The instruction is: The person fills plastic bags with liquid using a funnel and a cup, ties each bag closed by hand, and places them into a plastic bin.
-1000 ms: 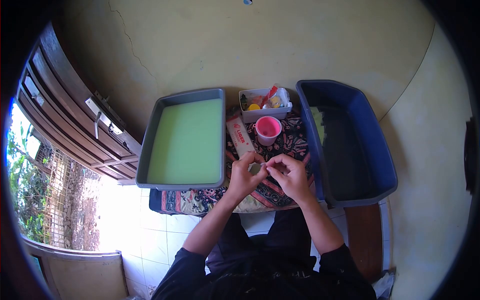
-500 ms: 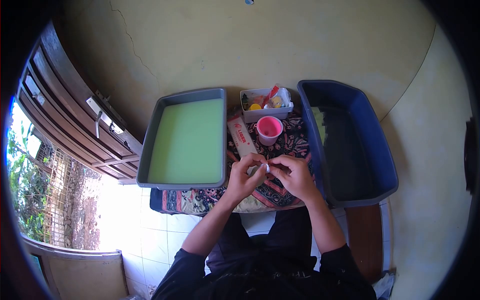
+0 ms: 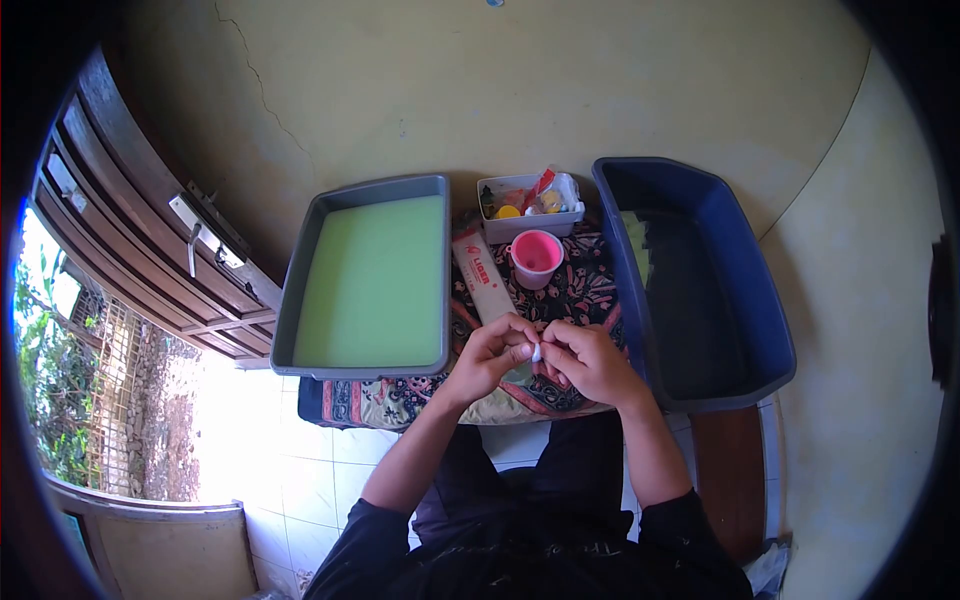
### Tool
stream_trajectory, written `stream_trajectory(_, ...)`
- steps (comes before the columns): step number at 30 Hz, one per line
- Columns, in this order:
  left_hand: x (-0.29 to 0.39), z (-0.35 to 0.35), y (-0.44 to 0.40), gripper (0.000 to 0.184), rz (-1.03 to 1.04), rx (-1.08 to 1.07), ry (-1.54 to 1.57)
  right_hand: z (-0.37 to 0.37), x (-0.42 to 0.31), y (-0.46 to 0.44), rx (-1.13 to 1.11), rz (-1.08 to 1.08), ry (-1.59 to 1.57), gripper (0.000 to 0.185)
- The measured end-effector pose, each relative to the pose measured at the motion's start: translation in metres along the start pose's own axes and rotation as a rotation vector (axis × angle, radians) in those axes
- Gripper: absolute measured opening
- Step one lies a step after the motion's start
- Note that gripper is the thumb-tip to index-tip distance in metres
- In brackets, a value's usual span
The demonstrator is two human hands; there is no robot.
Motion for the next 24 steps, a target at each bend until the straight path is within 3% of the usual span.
stream_trajectory(2, 0.0, -0.003, 0.003, 0.012, 0.0, -0.018, 0.047, 0.0, 0.011, 0.003, 0.041, 0.217, -0.395, 0.014)
stream_trajectory(5, -0.003, -0.006, 0.004, 0.016, 0.014, -0.03, -0.043, -0.007, 0.012, 0.003, 0.095, 0.229, -0.556, 0.014)
stream_trajectory(8, 0.005, -0.002, 0.003, 0.025, 0.044, 0.032, -0.121, -0.004, 0.008, 0.001, 0.111, 0.238, -0.591, 0.013)
stream_trajectory(10, 0.018, 0.0, 0.003, 0.028, 0.293, 0.158, -0.441, 0.001, 0.008, -0.001, 0.11, 0.259, -0.605, 0.013)
stream_trajectory(13, 0.015, 0.002, 0.003, 0.024, 0.212, 0.233, -0.511, 0.009, 0.014, -0.003, 0.125, 0.27, -0.634, 0.016)
stream_trajectory(17, 0.003, 0.002, 0.003, 0.018, 0.181, 0.27, -0.439, 0.003, 0.016, -0.002, 0.177, 0.283, -0.66, 0.018)
stream_trajectory(19, -0.002, 0.002, 0.005, 0.012, 0.072, 0.239, -0.402, 0.004, 0.015, -0.001, 0.19, 0.278, -0.702, 0.019)
stream_trajectory(24, -0.007, 0.005, 0.006, 0.008, 0.079, 0.247, -0.19, 0.004, 0.019, -0.002, 0.216, 0.309, -0.793, 0.018)
Point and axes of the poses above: each hand's wrist, its own y-axis away from the middle knuckle, its own z-axis out of the palm, x = y × z, the point moved 4 cm from there along -y, towards the middle knuckle, and after that the axes turned 13 degrees about -y, right-handed, at the moved point
